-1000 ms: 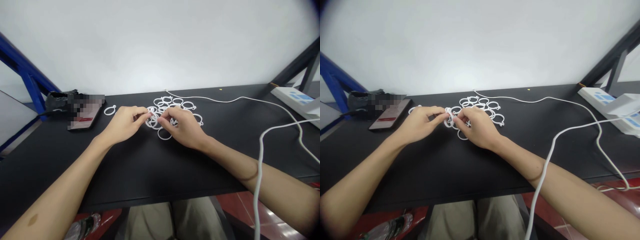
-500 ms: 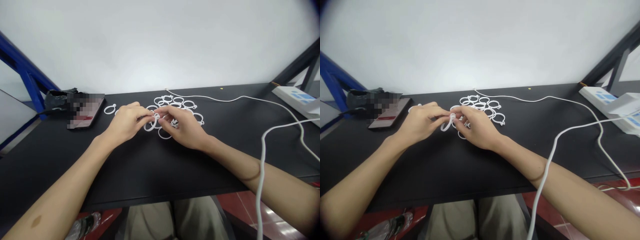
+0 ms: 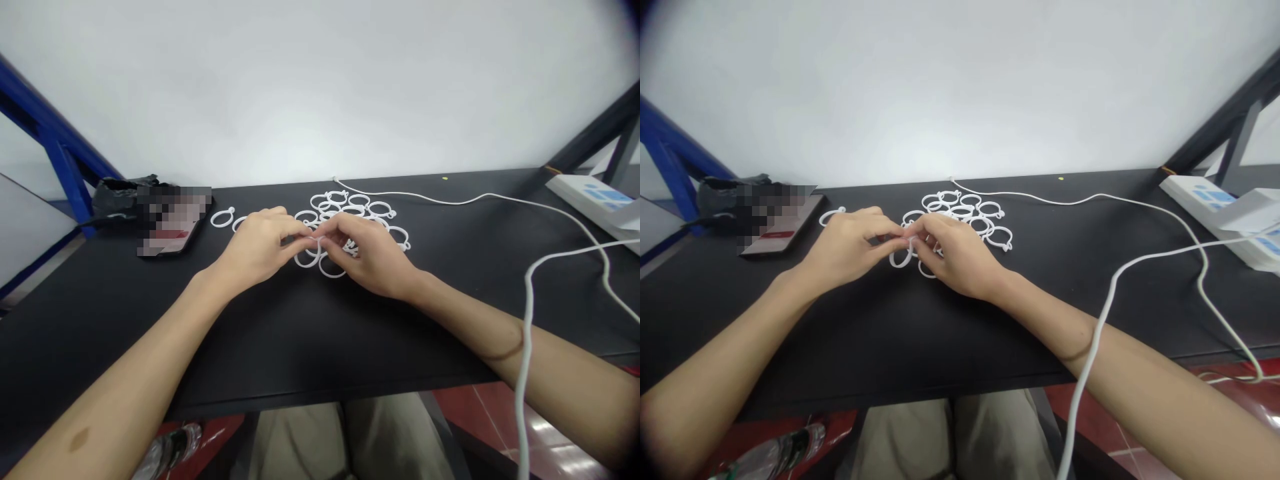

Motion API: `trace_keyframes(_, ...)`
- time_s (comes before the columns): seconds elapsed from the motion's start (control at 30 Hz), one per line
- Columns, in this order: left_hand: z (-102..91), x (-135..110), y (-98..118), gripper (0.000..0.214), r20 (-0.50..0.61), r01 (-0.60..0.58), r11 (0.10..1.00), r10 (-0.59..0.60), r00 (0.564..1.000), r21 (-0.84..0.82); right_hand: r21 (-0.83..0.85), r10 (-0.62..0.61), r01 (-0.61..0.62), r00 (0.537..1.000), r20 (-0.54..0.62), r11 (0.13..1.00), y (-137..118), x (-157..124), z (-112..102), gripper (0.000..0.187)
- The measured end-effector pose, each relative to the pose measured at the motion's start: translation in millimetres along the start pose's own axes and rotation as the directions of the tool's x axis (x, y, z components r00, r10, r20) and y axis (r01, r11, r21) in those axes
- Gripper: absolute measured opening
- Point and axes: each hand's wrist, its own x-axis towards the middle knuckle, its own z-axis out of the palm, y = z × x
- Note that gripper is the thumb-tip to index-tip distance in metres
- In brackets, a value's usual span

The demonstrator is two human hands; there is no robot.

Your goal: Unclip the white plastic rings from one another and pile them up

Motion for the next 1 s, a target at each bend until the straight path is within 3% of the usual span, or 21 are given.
trace_keyframes(0.17,-1.1,0,2,0.023,0.021,0.023,1.000,-0.023,1.000,0.005,-0.055,-0.049,0.047,0.999,-0.024,0.997,-2,1,0,0.008)
trace_keyframes(0.33,-1.1,0,3,0.023,0.026,0.035,0.999,-0.035,0.999,-0.019,-0.038,-0.020,0.018,0.999,-0.041,0.999,0,1,3,0.008)
trace_keyframes(0.43,-2.2,1,-3,0.020,0.008,0.123,0.992,-0.123,0.992,-0.022,-0.059,0.015,-0.019,0.998,-0.061,0.998,4,1,3,0.019)
trace_keyframes(0.53,-5.7,1,-20,0.019,-0.040,0.301,0.953,-0.299,0.953,0.041,-0.231,0.033,-0.040,0.999,-0.036,0.972,7,1,3,0.025)
trace_keyframes(0.63,-10.7,-3,-39,0.019,-0.142,0.452,0.860,-0.430,0.892,0.237,-0.359,0.037,-0.020,0.999,0.039,0.933,8,-1,5,0.021)
trace_keyframes(0.83,-15.9,-12,-62,0.027,-0.070,0.514,0.721,-0.549,0.833,0.465,-0.399,0.054,-0.011,0.994,0.095,0.917,8,-3,11,0.014)
trace_keyframes(0.9,-14.8,-12,-61,0.028,-0.095,0.514,0.720,-0.537,0.838,0.466,-0.399,0.063,-0.016,0.993,0.104,0.917,7,-2,12,0.011)
trace_keyframes(1.0,-11.4,-7,-50,0.028,-0.108,0.452,0.811,-0.445,0.889,0.372,-0.381,0.041,-0.003,0.995,0.093,0.925,6,-1,12,0.012)
